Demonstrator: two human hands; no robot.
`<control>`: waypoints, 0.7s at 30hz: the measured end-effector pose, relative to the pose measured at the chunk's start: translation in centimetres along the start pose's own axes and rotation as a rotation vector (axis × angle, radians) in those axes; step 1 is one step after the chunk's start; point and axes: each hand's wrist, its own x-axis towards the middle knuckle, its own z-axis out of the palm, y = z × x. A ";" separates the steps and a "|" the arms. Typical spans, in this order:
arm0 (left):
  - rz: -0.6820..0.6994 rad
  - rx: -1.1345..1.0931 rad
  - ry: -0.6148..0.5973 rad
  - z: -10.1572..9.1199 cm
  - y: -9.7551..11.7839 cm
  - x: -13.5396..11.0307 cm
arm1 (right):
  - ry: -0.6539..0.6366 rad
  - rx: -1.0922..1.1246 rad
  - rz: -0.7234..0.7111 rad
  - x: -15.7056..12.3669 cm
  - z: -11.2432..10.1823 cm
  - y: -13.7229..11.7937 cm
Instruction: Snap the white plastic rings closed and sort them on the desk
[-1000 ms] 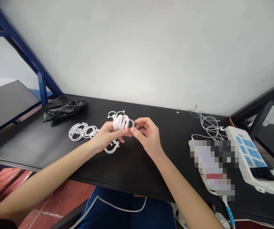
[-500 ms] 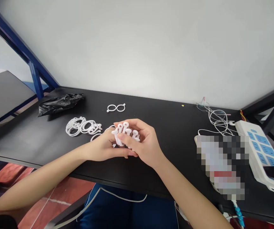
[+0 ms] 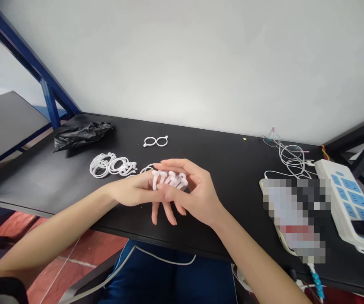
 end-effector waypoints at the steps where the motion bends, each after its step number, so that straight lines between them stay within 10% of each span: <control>1: -0.022 -0.001 -0.036 -0.1 0.2 -0.1 | -0.060 0.007 0.009 -0.2 -0.6 -0.3; 11: -0.251 -0.039 -0.579 -0.4 0.8 0.3 | -0.432 0.002 0.227 -1.8 -1.5 -1.5; 21: -0.173 0.086 -0.333 -0.2 2.0 -0.3 | -0.517 -0.025 0.499 -1.6 -2.1 -4.4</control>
